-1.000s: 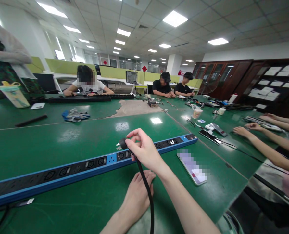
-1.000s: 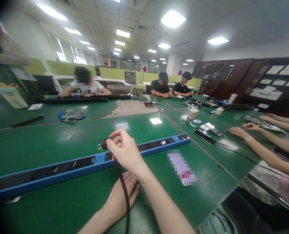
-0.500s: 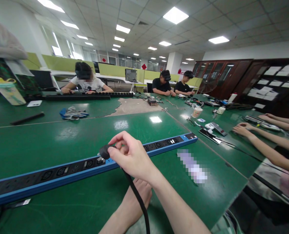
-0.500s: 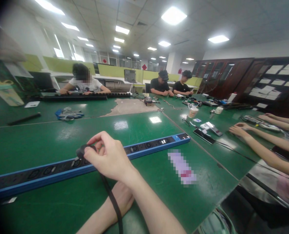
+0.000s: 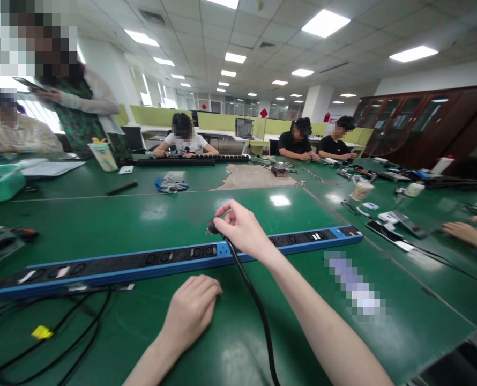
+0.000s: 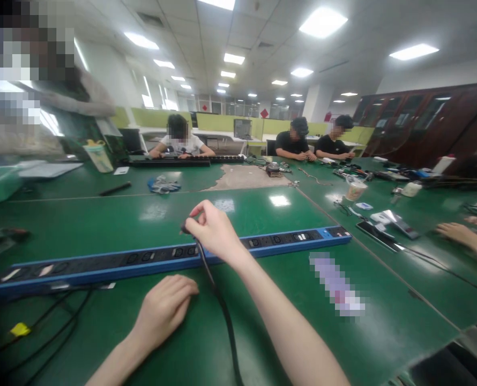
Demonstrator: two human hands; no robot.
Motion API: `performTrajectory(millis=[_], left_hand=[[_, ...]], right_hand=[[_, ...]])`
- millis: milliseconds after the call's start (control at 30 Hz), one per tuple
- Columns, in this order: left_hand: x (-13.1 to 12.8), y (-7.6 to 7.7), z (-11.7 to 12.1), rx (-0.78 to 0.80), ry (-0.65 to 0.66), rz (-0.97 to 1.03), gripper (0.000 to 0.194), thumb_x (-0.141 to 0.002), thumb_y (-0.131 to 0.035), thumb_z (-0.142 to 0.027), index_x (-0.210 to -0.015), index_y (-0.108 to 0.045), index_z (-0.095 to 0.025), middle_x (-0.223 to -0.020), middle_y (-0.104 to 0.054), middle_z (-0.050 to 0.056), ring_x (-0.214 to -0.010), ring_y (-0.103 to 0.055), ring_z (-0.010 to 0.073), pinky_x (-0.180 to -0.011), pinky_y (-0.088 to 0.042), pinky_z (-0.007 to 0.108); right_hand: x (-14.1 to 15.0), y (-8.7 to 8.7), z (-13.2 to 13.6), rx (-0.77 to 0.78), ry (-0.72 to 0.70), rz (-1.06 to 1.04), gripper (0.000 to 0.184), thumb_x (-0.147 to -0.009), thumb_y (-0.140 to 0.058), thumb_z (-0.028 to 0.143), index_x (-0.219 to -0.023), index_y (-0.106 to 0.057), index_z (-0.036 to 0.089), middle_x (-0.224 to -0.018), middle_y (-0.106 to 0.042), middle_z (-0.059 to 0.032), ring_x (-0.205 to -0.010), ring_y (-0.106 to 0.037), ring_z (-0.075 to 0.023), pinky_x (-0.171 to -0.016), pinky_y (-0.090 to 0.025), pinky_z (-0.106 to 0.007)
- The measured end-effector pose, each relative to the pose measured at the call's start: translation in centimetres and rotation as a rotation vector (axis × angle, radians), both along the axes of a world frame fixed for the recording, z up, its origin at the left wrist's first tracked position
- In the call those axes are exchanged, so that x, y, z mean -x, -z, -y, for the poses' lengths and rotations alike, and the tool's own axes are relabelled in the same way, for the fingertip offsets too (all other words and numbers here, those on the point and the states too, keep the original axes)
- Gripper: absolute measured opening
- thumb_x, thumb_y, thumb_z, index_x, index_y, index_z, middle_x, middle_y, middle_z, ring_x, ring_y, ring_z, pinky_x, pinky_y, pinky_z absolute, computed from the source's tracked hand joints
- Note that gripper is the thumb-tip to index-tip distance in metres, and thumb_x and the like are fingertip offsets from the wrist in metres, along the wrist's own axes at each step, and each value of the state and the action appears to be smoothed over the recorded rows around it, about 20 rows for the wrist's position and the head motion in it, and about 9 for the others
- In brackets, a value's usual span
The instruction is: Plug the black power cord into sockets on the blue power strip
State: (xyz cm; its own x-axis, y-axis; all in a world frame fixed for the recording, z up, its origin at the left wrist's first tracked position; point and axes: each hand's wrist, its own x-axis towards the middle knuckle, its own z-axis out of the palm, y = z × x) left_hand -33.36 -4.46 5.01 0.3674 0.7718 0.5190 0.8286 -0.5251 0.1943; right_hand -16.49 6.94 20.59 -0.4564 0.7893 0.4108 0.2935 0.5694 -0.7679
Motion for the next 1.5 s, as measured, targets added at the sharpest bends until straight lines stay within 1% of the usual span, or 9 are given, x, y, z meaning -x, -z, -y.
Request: performTrajectory(millis=[133,233,333,433,667,833,1033,1267,1500], left_hand=[[12.3,-1.1,1.1,-0.182,-0.547,0.059,0.027,-0.093,-0.046,-0.022,-0.105,-0.07,-0.026,-0.113,-0.072,0.001,-0.113,-0.062,0.0246,-0.105,-0.041,0.04],[20.9,-0.6,1.5,-0.228,-0.904,0.03,0.043,-0.095,-0.043,-0.026,-0.135,-0.059,-0.021,-0.136,-0.064,0.006,-0.128,-0.053,0.0275,-0.11,-0.036,0.042],[27.1,0.9,1.6,-0.156,-0.983,-0.051,0.053,-0.095,-0.046,-0.031,-0.143,-0.052,-0.012,-0.147,-0.057,0.012,-0.137,-0.045,0.0286,-0.115,-0.031,0.04],[30.3,2.2,1.6,-0.052,-1.032,-0.046,0.049,-0.098,-0.04,-0.031,-0.141,-0.056,-0.015,-0.148,-0.056,0.011,-0.14,-0.043,0.0269,-0.118,-0.025,0.04],[30.6,1.5,1.1,-0.026,-1.096,0.046,0.043,-0.098,-0.043,-0.033,-0.135,-0.062,-0.022,-0.141,-0.059,0.011,-0.126,-0.049,0.0297,-0.109,-0.028,0.045],[30.4,1.2,0.8,-0.046,-1.111,0.072,0.04,-0.097,-0.04,-0.025,-0.128,-0.066,-0.025,-0.137,-0.063,0.008,-0.126,-0.046,0.0285,-0.105,-0.025,0.045],[30.5,1.3,0.7,-0.068,-1.113,0.14,0.039,-0.097,-0.039,-0.023,-0.122,-0.068,-0.026,-0.128,-0.069,0.007,-0.127,-0.046,0.0275,-0.105,-0.022,0.046],[31.5,0.9,-0.8,-0.062,-1.185,0.185,0.037,-0.092,-0.041,-0.022,-0.106,-0.076,-0.025,-0.111,-0.074,0.008,-0.116,-0.052,0.0291,-0.104,-0.022,0.05],[32.0,1.0,-0.7,-0.051,-0.994,0.14,0.039,-0.093,-0.038,-0.023,-0.101,-0.076,-0.025,-0.112,-0.074,0.005,-0.116,-0.059,0.0234,-0.113,-0.024,0.043]], right_hand=[[5.8,-0.4,-0.6,-0.002,-0.045,0.085,0.022,-0.087,-0.061,0.037,-0.101,-0.062,0.02,-0.065,-0.059,0.0062,-0.061,-0.057,-0.0116,-0.058,-0.037,-0.022],[10.8,0.4,-0.8,0.043,-0.101,0.14,0.022,-0.085,-0.064,0.036,-0.098,-0.062,0.019,-0.067,-0.065,0.0044,-0.058,-0.059,-0.0108,-0.055,-0.038,-0.021],[15.6,1.6,-0.8,0.097,-0.181,0.192,0.021,-0.085,-0.064,0.035,-0.099,-0.062,0.019,-0.066,-0.067,0.0042,-0.05,-0.058,-0.0096,-0.054,-0.041,-0.02],[19.9,2.7,-0.6,0.118,-0.194,0.233,0.02,-0.085,-0.064,0.033,-0.097,-0.064,0.018,-0.063,-0.068,0.0038,-0.05,-0.061,-0.0098,-0.056,-0.044,-0.019],[28.7,5.2,0.7,0.159,-0.237,0.347,0.017,-0.084,-0.068,0.034,-0.082,-0.07,0.017,-0.055,-0.066,0.0021,-0.06,-0.067,-0.0118,-0.062,-0.046,-0.018],[32.7,7.2,1.1,0.138,-0.258,0.401,0.018,-0.083,-0.068,0.037,-0.08,-0.068,0.019,-0.057,-0.066,0.0025,-0.063,-0.066,-0.012,-0.064,-0.046,-0.019],[33.9,8.9,0.4,0.102,-0.208,0.448,0.02,-0.083,-0.068,0.04,-0.088,-0.065,0.021,-0.058,-0.064,0.0037,-0.066,-0.064,-0.013,-0.065,-0.045,-0.02],[35.1,9.0,0.3,0.051,-0.196,0.468,0.018,-0.082,-0.069,0.04,-0.084,-0.065,0.022,-0.063,-0.067,0.0008,-0.074,-0.067,-0.0164,-0.067,-0.046,-0.022],[35.6,8.9,0.1,0.102,-0.203,0.463,0.022,-0.081,-0.07,0.042,-0.08,-0.066,0.021,-0.061,-0.067,-0.001,-0.074,-0.069,-0.0187,-0.066,-0.047,-0.023]])
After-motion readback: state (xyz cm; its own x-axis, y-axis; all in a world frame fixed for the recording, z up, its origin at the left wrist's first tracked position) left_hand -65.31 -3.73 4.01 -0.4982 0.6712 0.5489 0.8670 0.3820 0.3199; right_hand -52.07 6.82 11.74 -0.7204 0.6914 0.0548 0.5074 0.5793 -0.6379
